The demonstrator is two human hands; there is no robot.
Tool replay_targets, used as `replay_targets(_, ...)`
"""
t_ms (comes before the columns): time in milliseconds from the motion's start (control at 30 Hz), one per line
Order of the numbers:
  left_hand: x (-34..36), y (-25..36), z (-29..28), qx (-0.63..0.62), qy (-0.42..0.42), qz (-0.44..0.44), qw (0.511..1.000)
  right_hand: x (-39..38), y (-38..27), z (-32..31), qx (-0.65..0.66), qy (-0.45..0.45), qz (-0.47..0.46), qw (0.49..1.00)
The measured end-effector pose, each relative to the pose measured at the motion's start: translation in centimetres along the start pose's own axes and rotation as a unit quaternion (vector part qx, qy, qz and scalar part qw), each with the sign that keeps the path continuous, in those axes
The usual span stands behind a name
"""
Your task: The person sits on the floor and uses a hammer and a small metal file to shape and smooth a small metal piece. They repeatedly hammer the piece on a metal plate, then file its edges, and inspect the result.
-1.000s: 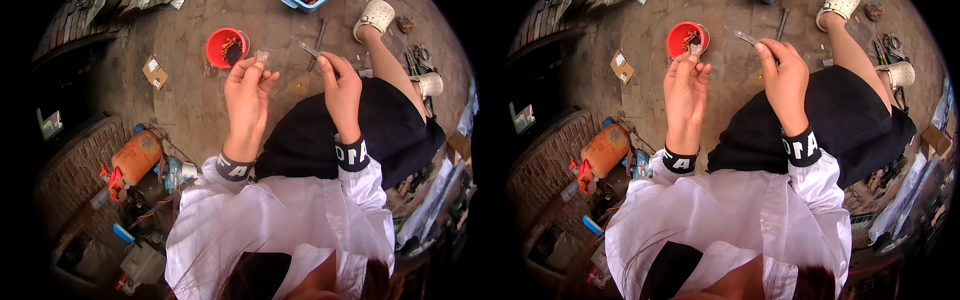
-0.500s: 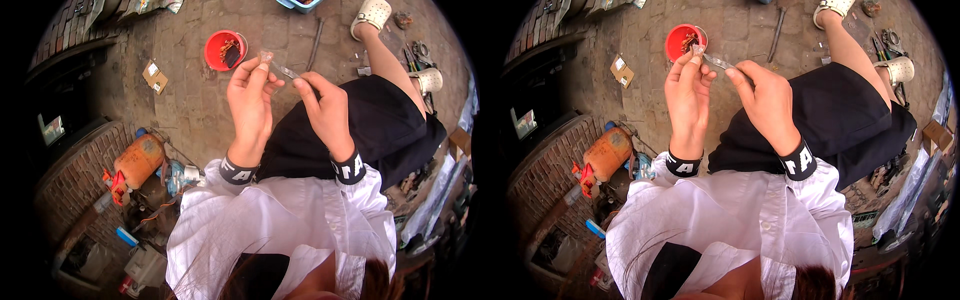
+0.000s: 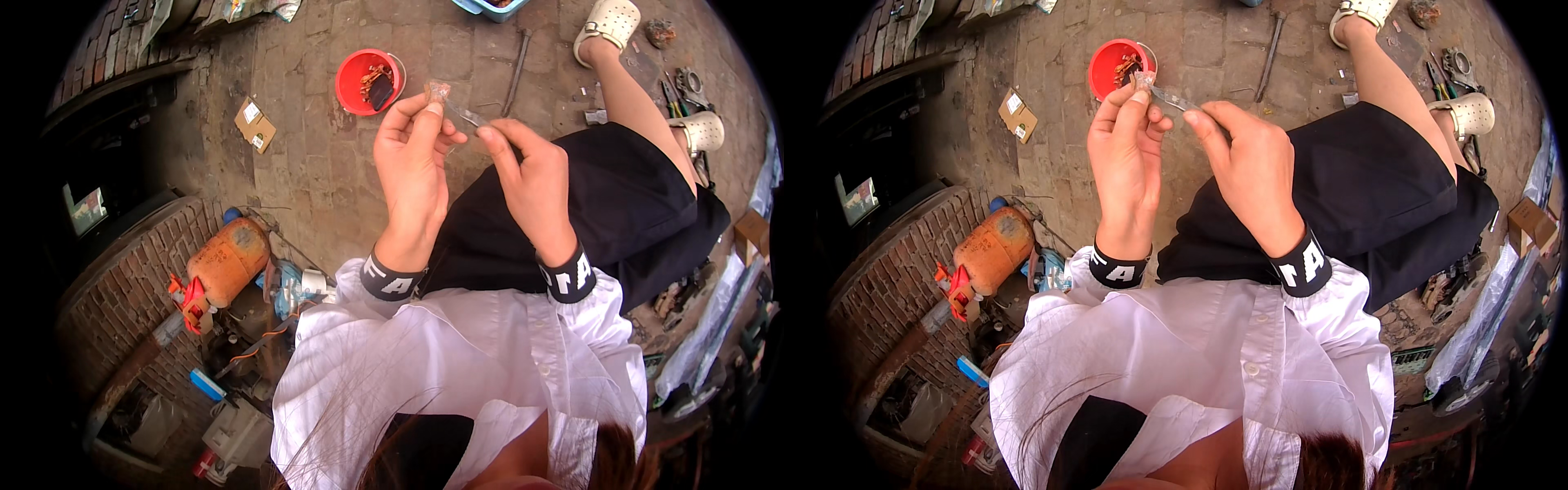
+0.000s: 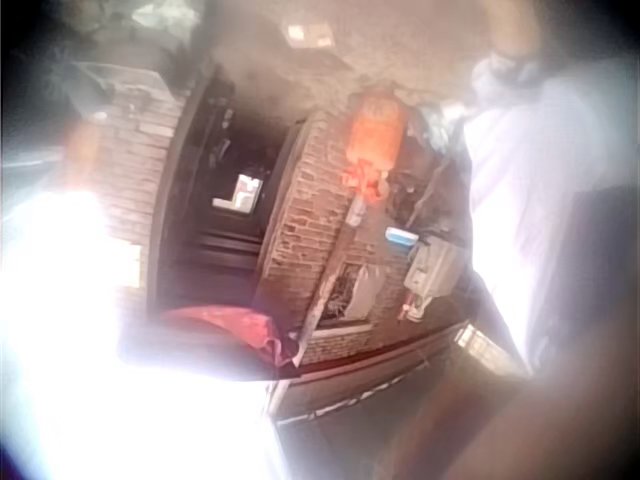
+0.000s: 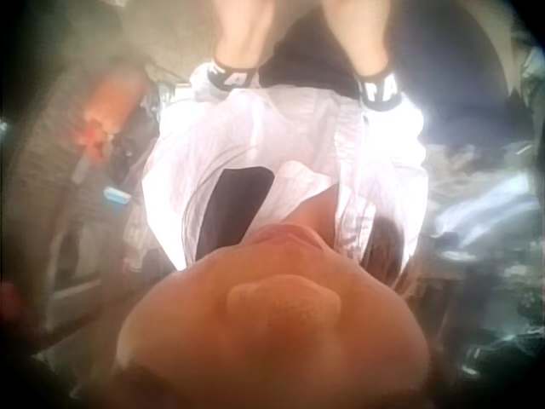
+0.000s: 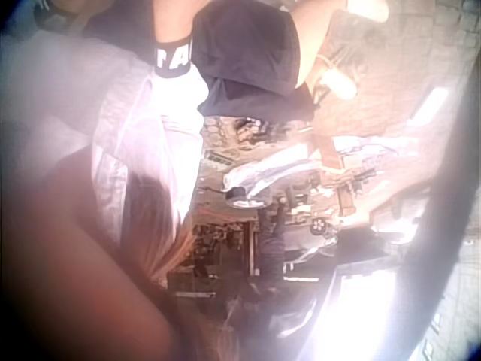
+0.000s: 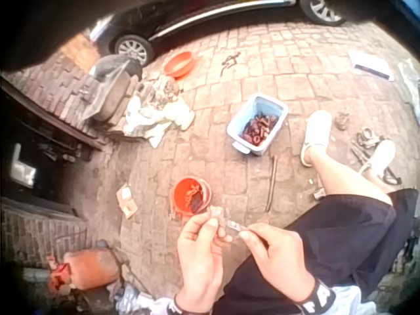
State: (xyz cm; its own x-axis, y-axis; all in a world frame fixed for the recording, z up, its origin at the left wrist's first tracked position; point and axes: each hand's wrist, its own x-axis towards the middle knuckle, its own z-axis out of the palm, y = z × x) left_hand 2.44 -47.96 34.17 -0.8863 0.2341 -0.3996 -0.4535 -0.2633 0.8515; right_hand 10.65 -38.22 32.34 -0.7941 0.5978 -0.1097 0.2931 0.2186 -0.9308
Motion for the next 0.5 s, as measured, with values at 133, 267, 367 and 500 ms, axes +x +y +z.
replay_targets(133, 0.2, -0.4, 0.1, 0.016, 0.022, 0.009, 1.000, 0.0, 0.3, 0.5, 0.005, 0.007, 0.016, 1.000)
replay_targets(267, -1.4, -0.4, 0.7, 0.019, -0.025, 0.030, 0.999, 1.7, 2.1, 1.1, -0.053, 0.003, 0.072, 0.996)
replay_targets(367, -1.2, 0.0, 1.6, -0.006, -0.049, 0.030, 0.998, 2.5, 4.7, 0.6, 0.028, 0.057, 0.061, 0.996)
replay_targets(500, 0.1, 0.1, 0.9, 0.023, -0.022, 0.036, 0.999, 1.0, 1.3, -1.2, 0.055, 0.047, -0.013, 0.997)
